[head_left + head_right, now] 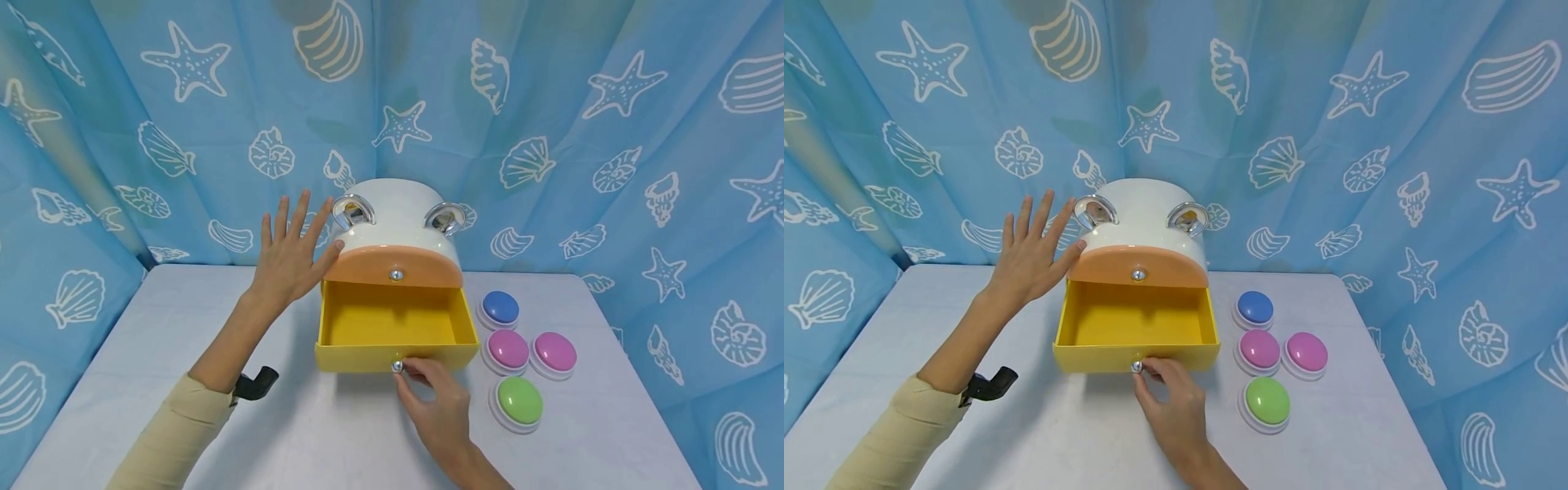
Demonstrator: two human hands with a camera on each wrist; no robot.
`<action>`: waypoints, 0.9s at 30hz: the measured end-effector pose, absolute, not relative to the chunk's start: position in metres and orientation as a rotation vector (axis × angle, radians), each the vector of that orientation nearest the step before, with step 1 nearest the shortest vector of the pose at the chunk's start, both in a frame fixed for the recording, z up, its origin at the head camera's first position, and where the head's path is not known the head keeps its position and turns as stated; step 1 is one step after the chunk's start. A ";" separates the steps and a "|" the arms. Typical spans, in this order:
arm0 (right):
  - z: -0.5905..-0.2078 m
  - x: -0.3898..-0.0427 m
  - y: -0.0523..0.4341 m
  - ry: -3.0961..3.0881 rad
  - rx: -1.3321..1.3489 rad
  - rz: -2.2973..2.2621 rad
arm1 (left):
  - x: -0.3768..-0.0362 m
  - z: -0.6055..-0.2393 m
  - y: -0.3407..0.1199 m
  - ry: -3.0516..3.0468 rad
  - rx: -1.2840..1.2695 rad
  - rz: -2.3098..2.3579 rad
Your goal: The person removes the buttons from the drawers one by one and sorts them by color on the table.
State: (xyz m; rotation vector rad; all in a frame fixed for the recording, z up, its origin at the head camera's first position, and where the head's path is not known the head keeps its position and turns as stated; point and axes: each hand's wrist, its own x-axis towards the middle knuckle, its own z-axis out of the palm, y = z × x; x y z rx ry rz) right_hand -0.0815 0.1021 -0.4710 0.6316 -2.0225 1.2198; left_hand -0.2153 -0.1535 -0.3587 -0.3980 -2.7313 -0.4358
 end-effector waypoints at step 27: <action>-0.439 -0.116 0.071 -2.036 0.328 1.659 | -0.215 -0.358 -0.153 -2.746 -0.381 -0.428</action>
